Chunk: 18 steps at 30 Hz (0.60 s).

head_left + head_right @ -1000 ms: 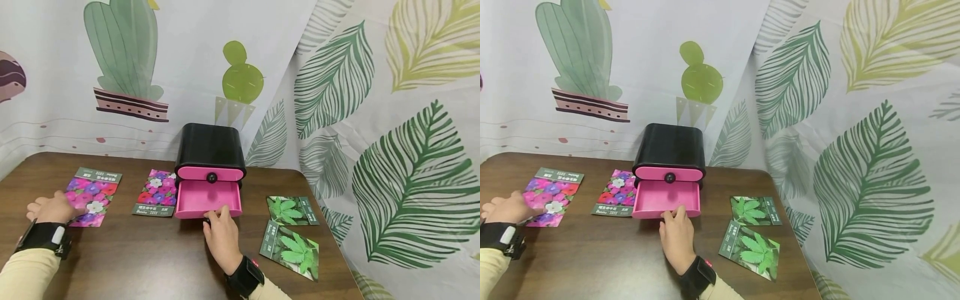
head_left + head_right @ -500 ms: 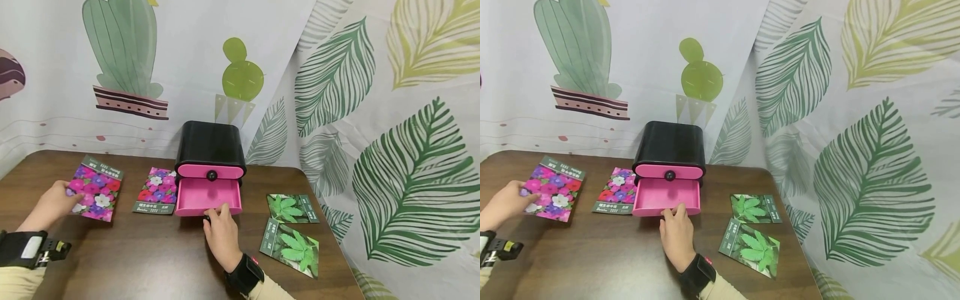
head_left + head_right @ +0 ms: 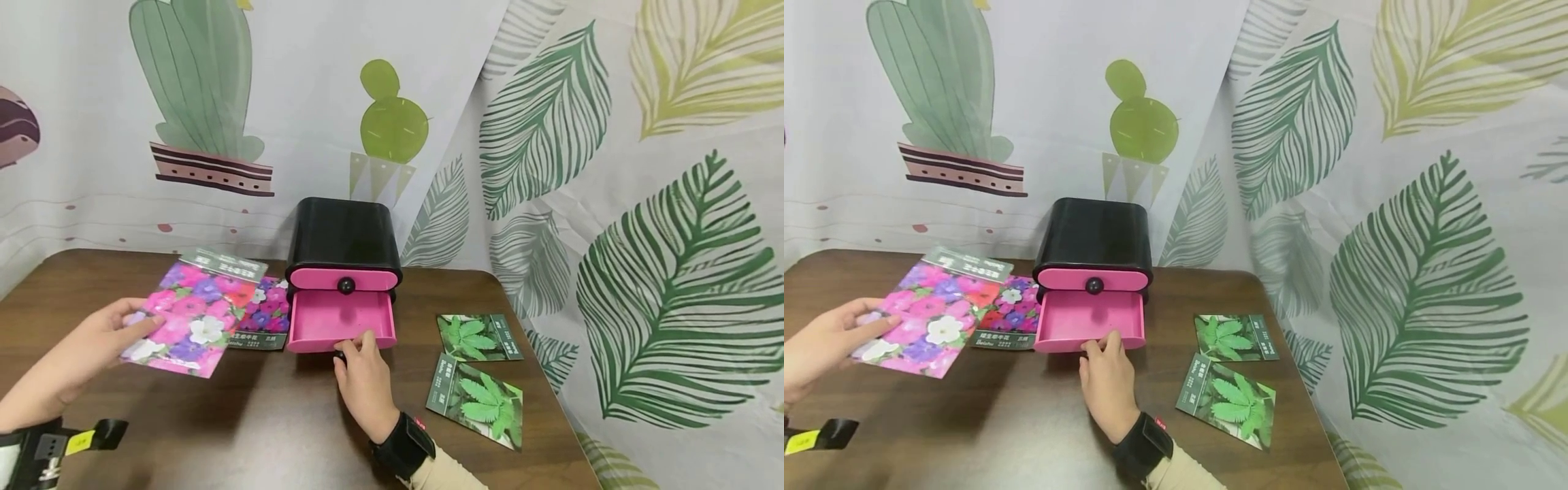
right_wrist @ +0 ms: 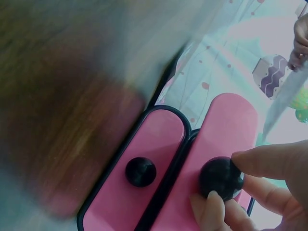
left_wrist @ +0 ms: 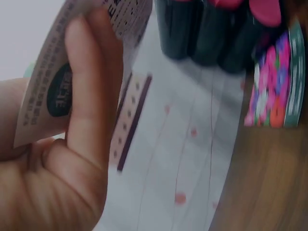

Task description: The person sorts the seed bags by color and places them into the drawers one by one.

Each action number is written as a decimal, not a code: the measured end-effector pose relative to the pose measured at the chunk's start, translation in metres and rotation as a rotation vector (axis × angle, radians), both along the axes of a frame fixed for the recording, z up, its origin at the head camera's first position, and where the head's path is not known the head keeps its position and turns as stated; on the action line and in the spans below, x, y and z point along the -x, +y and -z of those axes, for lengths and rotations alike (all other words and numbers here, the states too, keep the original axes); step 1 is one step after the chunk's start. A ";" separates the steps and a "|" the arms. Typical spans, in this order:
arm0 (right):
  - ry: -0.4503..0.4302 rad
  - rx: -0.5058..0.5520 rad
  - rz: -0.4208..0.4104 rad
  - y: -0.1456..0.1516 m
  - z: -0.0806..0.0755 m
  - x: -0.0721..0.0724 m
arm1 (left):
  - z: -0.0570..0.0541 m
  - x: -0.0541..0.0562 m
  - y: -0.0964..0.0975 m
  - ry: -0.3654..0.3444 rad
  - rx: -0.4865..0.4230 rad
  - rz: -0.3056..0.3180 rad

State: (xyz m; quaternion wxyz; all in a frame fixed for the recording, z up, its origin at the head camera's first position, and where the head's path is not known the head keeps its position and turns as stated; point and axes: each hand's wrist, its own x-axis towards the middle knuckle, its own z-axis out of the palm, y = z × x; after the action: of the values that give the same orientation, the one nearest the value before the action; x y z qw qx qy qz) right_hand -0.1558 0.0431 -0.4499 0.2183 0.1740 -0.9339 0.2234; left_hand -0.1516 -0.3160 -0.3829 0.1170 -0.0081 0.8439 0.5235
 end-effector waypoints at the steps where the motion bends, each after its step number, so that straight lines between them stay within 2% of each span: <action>1: -0.001 -0.002 -0.003 0.001 -0.001 0.000 | -0.001 -0.002 0.006 -0.009 -0.049 0.026; 5: 0.021 -0.027 -0.032 0.004 -0.002 -0.001 | 0.004 -0.010 0.031 -0.043 -0.251 0.171; 8: 0.042 -0.022 -0.049 0.008 -0.002 -0.003 | 0.012 -0.013 0.052 -0.077 -0.344 0.271; 11: 0.067 0.001 -0.038 0.013 -0.001 -0.005 | 0.017 -0.014 0.071 -0.118 -0.370 0.309; 14: 0.079 0.046 -0.023 0.016 -0.002 -0.008 | 0.020 -0.016 0.084 -0.139 -0.389 0.318; 16: 0.017 0.147 -0.048 0.018 -0.005 -0.011 | 0.021 -0.018 0.089 -0.147 -0.407 0.324; 18: -0.137 0.339 -0.126 0.019 -0.008 -0.014 | 0.022 -0.021 0.095 -0.160 -0.429 0.329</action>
State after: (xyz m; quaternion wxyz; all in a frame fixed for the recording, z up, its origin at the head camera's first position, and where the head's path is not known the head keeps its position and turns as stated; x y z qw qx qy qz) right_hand -0.1420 0.0625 -0.4415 0.1661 0.1773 -0.8827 0.4022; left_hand -0.1311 -0.2209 -0.4046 0.2657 0.1124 0.6920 0.6618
